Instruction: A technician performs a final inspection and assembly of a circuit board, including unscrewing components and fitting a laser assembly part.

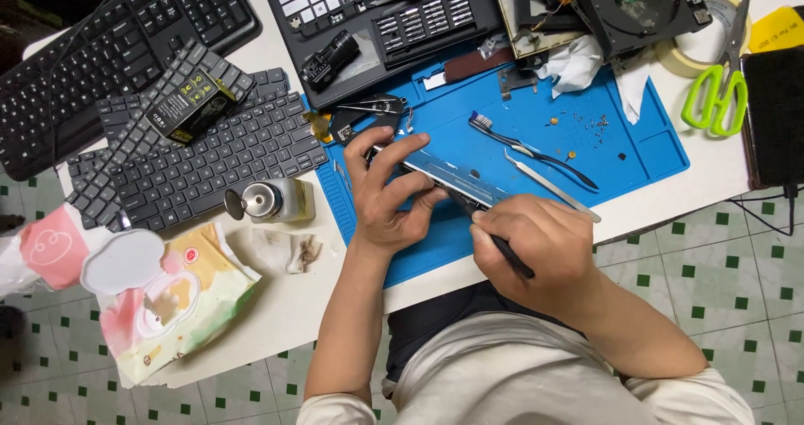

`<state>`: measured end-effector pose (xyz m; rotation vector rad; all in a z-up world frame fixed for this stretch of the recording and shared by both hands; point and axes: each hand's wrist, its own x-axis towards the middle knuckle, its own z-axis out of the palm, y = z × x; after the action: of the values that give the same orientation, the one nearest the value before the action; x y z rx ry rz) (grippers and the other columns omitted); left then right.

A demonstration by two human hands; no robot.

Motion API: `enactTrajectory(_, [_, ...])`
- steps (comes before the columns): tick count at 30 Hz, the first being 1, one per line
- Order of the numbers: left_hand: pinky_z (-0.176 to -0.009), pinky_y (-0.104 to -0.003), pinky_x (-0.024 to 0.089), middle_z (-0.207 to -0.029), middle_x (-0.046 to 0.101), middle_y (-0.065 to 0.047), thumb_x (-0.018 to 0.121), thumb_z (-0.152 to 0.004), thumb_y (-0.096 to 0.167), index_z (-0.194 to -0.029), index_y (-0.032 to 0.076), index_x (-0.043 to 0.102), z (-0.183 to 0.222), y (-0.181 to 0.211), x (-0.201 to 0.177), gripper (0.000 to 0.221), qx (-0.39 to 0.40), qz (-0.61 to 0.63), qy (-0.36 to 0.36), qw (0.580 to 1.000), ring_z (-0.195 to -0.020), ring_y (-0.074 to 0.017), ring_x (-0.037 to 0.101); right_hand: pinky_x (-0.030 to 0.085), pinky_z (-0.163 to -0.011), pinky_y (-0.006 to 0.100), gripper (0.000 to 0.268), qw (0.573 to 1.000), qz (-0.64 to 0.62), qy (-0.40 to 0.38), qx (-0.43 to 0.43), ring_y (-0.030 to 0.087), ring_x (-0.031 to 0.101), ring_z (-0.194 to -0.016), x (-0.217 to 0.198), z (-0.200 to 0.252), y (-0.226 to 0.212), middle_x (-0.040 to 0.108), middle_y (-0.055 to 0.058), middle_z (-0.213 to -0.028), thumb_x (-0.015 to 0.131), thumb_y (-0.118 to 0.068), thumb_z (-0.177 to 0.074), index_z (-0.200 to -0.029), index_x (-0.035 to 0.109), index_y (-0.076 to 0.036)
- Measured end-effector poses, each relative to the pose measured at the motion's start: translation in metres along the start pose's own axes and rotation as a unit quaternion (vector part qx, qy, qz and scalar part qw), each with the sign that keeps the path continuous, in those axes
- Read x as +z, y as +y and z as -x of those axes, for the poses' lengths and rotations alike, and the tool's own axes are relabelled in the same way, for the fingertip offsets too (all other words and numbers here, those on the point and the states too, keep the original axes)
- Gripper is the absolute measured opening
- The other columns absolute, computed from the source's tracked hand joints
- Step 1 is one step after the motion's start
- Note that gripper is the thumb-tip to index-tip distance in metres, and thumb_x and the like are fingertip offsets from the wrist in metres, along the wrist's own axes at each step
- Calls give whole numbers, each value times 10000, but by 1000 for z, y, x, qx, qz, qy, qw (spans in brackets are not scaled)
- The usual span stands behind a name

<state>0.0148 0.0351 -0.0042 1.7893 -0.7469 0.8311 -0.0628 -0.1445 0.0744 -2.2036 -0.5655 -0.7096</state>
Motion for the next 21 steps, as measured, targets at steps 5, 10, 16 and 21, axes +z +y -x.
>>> enactTrajectory(5, [-995, -485, 496, -1219, 721, -49, 740, -927, 404, -834, 211, 645, 2, 0, 0, 235, -2, -2, -4, 1000, -1153, -386, 525, 559, -512, 333, 121, 998, -49, -11, 36, 271, 673, -603, -1, 1, 7, 710, 57, -776, 663, -121, -971, -869, 690, -62])
enactTrajectory(10, [-993, -477, 498, -1202, 724, -38, 740, -928, 406, -839, 218, 642, 1, 0, 0, 229, -5, -6, -4, 1000, -1145, -381, 523, 505, -449, 321, 79, 987, -139, -8, 84, 272, 598, -520, -4, -7, 14, 681, 91, -713, 680, -23, -944, -867, 697, -21])
enactTrajectory(16, [-988, -477, 507, -1201, 726, -40, 754, -918, 391, -840, 216, 645, 2, -1, 0, 221, -5, -1, 1, 1000, -1147, -384, 522, 461, -410, 277, 82, 973, -193, 2, 125, 195, 567, -482, -4, -8, 12, 683, 98, -683, 678, -15, -949, -876, 709, 5])
enactTrajectory(21, [-1016, -503, 512, -1186, 737, -48, 778, -894, 384, -826, 219, 654, 7, -3, 2, 217, -1, -3, 13, 1000, -1166, -402, 534, 468, -412, 298, 92, 979, -172, -3, 108, 236, 581, -479, -5, -8, 10, 694, 122, -698, 670, -11, -949, -870, 709, 16])
